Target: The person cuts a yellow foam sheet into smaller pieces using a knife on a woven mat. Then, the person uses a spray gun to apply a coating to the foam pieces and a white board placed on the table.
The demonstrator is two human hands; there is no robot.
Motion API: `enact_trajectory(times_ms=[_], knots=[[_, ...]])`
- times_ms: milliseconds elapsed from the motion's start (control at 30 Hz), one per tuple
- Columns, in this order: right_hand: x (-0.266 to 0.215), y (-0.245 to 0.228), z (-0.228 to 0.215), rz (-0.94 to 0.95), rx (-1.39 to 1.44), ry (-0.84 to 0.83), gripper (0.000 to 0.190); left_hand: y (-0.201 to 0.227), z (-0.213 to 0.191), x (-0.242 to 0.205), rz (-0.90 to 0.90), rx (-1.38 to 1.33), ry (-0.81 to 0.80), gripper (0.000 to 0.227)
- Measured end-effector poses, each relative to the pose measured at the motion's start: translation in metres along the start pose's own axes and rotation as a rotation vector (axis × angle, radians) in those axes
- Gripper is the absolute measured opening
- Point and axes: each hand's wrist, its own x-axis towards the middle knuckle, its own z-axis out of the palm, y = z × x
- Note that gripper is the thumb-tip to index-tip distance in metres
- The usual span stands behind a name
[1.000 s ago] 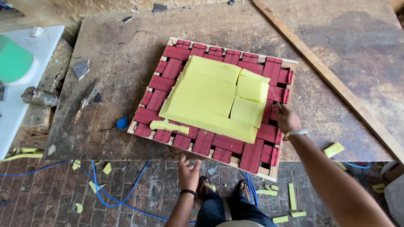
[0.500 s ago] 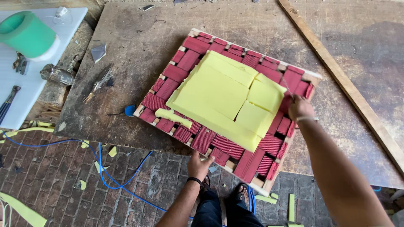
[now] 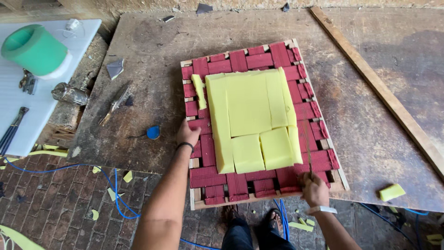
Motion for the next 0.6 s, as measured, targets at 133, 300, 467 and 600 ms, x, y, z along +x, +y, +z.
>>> enact_trajectory(times_ms=[133, 300, 467, 600], knots=[[-0.022, -0.006, 0.013, 0.063, -0.013, -0.001, 0.031, 0.031, 0.005, 0.024, 0.170, 0.072, 0.109, 0.063], [-0.032, -0.016, 0.023, 0.065, -0.138, -0.013, 0.036, 0.065, 0.008, 0.056, 0.358, 0.270, 0.085, 0.038], [-0.020, -0.017, 0.033, 0.051, -0.282, -0.083, 0.032, 0.059, -0.010, 0.061, 0.370, 0.120, -0.093, 0.029], [-0.013, -0.011, 0.026, 0.093, -0.063, -0.165, 0.031, 0.016, -0.033, 0.042, 0.446, -0.123, 0.206, 0.012]])
